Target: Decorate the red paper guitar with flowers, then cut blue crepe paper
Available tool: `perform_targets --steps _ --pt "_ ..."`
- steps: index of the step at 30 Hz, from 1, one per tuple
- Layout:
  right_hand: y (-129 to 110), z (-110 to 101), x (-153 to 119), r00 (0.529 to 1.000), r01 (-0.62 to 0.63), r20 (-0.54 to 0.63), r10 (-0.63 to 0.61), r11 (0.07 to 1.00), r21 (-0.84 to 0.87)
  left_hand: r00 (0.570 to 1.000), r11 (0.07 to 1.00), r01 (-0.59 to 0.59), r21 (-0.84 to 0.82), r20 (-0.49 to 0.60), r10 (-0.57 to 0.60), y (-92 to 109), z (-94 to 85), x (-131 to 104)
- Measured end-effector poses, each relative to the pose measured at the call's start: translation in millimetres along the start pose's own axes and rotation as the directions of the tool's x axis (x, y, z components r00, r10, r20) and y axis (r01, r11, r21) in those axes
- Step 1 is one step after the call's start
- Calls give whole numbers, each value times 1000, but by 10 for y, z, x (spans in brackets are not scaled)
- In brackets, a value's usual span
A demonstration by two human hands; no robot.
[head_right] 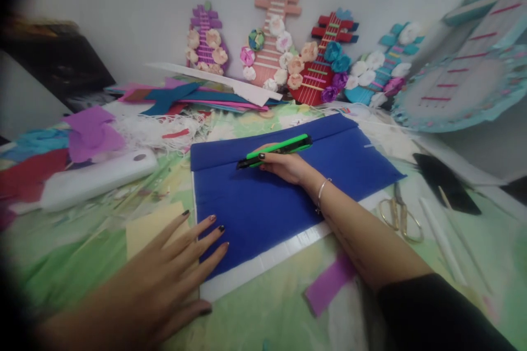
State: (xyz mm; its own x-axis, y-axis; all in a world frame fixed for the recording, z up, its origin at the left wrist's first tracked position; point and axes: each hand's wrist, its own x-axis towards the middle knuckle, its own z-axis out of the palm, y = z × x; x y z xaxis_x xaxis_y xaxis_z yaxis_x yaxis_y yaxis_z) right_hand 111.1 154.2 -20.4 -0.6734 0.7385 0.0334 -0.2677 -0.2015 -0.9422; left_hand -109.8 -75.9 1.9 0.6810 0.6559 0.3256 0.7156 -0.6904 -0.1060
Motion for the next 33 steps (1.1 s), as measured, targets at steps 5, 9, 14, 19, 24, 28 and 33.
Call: perform_targets --steps 5,9,14,19,24,28,33 --pt "-5 -12 9 1000 -6 18 6 1000 13 990 996 -34 80 -137 45 69 115 14" --pt "-10 -38 24 999 -21 42 20 999 24 965 974 -109 198 -215 151 150 136 85" --pt "-11 -68 39 996 -41 82 39 999 21 957 966 -115 230 -236 170 154 97 158" --pt "-17 -68 44 995 -49 89 46 998 31 951 963 -124 241 -248 184 119 101 204" --pt "-35 -42 34 995 -49 91 45 998 45 945 953 -118 280 -262 194 60 218 280" --pt "-31 -31 38 994 -41 106 34 997 58 922 943 -170 285 -292 254 18 267 307" --pt "-2 -52 60 992 -40 126 31 997 72 912 938 -209 277 -292 289 -1 209 289"
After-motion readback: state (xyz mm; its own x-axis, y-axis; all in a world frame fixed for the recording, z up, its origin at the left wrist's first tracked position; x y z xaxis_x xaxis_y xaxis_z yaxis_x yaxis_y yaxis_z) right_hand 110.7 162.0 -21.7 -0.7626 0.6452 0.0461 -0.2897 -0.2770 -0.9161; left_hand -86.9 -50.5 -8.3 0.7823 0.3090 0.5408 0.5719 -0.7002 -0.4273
